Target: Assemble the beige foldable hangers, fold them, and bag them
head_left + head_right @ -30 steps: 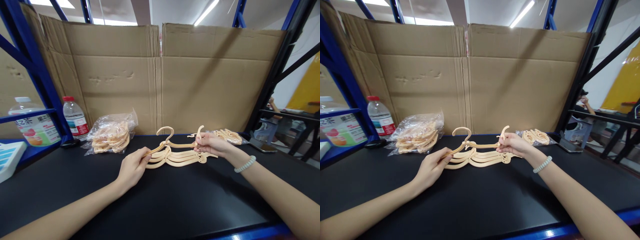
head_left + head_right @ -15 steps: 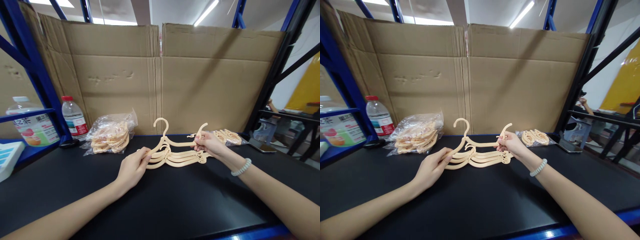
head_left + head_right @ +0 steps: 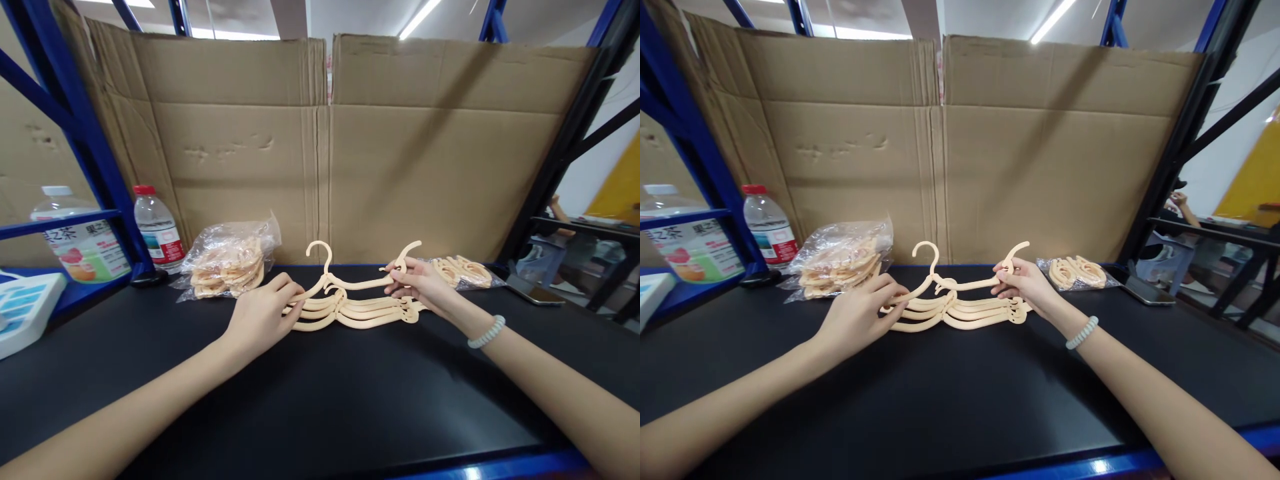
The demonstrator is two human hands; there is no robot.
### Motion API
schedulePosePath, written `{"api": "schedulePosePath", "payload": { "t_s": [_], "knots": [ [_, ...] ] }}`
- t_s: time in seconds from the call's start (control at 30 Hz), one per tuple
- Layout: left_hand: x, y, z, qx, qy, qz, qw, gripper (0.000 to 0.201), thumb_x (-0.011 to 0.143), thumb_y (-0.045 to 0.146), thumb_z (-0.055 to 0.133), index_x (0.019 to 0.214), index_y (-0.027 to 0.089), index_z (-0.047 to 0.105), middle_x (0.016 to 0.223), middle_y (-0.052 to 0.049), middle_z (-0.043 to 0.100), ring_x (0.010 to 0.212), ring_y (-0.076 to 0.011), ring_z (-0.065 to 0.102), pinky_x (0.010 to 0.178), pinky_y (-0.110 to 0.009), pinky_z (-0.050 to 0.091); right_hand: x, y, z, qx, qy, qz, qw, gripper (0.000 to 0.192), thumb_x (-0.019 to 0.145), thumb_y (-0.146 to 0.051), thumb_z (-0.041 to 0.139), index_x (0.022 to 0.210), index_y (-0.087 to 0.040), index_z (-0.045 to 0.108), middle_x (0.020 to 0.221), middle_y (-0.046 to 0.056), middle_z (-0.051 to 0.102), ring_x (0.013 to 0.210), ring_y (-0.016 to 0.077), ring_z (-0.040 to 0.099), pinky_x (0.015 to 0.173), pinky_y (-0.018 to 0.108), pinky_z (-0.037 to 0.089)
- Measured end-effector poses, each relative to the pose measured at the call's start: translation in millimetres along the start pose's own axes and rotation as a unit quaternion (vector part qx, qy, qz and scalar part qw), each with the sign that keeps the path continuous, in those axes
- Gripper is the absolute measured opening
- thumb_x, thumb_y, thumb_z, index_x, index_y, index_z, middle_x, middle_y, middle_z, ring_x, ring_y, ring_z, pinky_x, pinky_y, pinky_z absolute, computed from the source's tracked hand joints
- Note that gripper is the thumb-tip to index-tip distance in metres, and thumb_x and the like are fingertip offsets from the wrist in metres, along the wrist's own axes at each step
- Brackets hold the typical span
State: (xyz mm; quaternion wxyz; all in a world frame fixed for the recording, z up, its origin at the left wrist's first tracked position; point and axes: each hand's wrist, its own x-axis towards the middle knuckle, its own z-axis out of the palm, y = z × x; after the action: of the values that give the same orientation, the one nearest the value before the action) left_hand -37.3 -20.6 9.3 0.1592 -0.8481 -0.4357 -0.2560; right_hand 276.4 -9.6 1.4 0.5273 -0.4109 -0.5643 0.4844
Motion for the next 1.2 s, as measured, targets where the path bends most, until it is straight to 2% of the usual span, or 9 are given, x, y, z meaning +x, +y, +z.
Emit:
{"api": "schedulePosePath", "payload": {
  "t_s": [0.1, 0.23, 0.5, 0.57, 0.7, 0.83, 1.03, 1.1, 1.2],
  "knots": [
    [2, -3, -4.7, 0.027, -0.006, 0.026, 0.999, 0.021, 0.088, 0.029, 0.048, 0.086, 0.021, 0.067, 0.085, -0.003, 0.064, 0.077, -0.0176, 0.061, 0.058, -0.025, 0.037, 1, -2, -3, 0.005, 0.002, -0.007, 1.0, 0.029, 0.071, -0.034, 0.076, 0.092, -0.017, 0.064, 0.09, 0.004, 0.066, 0.071, 0.0117, 0.062, 0.059, 0.023, 0.053],
    [2, -5, -6.6, 0.048, -0.038, 0.033, 0.998, 0.017, 0.086, 0.028, 0.052, 0.085, 0.021, 0.068, 0.082, -0.003, 0.066, 0.075, -0.0188, 0.06, 0.054, -0.025, 0.033, 2, -7, -15, 0.044, 0.019, 0.004, 0.999, 0.024, 0.07, -0.033, 0.077, 0.085, -0.016, 0.068, 0.078, 0.002, 0.063, 0.064, 0.009, 0.055, 0.055, 0.021, 0.047],
    [4, -2, -13.8, 0.037, -0.121, 0.058, 0.99, 0.007, 0.079, 0.02, 0.055, 0.074, 0.02, 0.06, 0.073, -0.001, 0.064, 0.066, -0.0181, 0.06, 0.05, -0.025, 0.027, 3, -17, -68, -0.092, -0.101, 0.049, 0.989, 0.025, 0.07, -0.035, 0.076, 0.086, -0.016, 0.069, 0.073, 0.002, 0.065, 0.064, 0.0109, 0.057, 0.059, 0.024, 0.045],
    [4, 0, -17.2, 0.03, -0.144, 0.064, 0.987, 0.007, 0.077, 0.018, 0.054, 0.07, 0.02, 0.057, 0.072, 0.0, 0.063, 0.064, -0.017, 0.059, 0.051, -0.025, 0.028, 3, -19, -74, -0.176, -0.14, 0.049, 0.973, 0.028, 0.069, -0.036, 0.076, 0.087, -0.015, 0.069, 0.076, 0.003, 0.065, 0.062, 0.0108, 0.056, 0.059, 0.025, 0.044],
    [2, 4, -20.4, 0.012, -0.17, 0.087, 0.981, 0.009, 0.078, 0.016, 0.052, 0.073, 0.02, 0.059, 0.078, -0.001, 0.064, 0.064, -0.0161, 0.059, 0.052, -0.025, 0.031, 1, -27, -74, -0.352, -0.221, 0.027, 0.909, 0.026, 0.07, -0.04, 0.074, 0.081, -0.017, 0.07, 0.079, 0.003, 0.066, 0.071, 0.0147, 0.058, 0.065, 0.027, 0.044],
    [0, 7, -17.9, 0.006, -0.188, 0.102, 0.977, 0.012, 0.077, 0.013, 0.052, 0.08, 0.021, 0.062, 0.085, -0.002, 0.064, 0.071, -0.0186, 0.061, 0.053, -0.026, 0.034, -1, -32, -67, -0.429, -0.266, 0.027, 0.863, 0.022, 0.07, -0.039, 0.072, 0.077, -0.019, 0.07, 0.074, 0.001, 0.065, 0.07, 0.0153, 0.057, 0.064, 0.027, 0.041],
    [-1, 7, -15.8, -0.003, -0.216, 0.098, 0.971, 0.013, 0.079, 0.014, 0.05, 0.081, 0.02, 0.061, 0.085, -0.003, 0.065, 0.074, -0.0188, 0.061, 0.056, -0.026, 0.039, -1, -26, -65, -0.519, -0.268, 0.019, 0.811, 0.015, 0.069, -0.033, 0.069, 0.073, -0.018, 0.069, 0.074, 0.002, 0.062, 0.072, 0.0163, 0.054, 0.064, 0.027, 0.04],
    [-2, 12, -16.2, 0.013, -0.22, 0.083, 0.972, 0.013, 0.08, 0.016, 0.05, 0.086, 0.02, 0.06, 0.092, -0.005, 0.064, 0.081, -0.0205, 0.062, 0.06, -0.026, 0.043, -1, -25, -63, -0.533, -0.257, 0.022, 0.806, 0.014, 0.069, -0.031, 0.068, 0.075, -0.018, 0.068, 0.077, 0.003, 0.062, 0.075, 0.0175, 0.055, 0.066, 0.027, 0.041],
    [-9, 27, -13.6, 0.024, -0.185, 0.051, 0.981, 0.022, 0.081, 0.021, 0.05, 0.101, 0.017, 0.059, 0.109, -0.011, 0.06, 0.1, -0.026, 0.059, 0.075, -0.032, 0.049, -5, -26, -50, -0.545, -0.214, -0.008, 0.811, 0.017, 0.071, -0.03, 0.064, 0.083, -0.018, 0.067, 0.089, 0.006, 0.063, 0.083, 0.0208, 0.058, 0.071, 0.03, 0.045]
  ]
}}
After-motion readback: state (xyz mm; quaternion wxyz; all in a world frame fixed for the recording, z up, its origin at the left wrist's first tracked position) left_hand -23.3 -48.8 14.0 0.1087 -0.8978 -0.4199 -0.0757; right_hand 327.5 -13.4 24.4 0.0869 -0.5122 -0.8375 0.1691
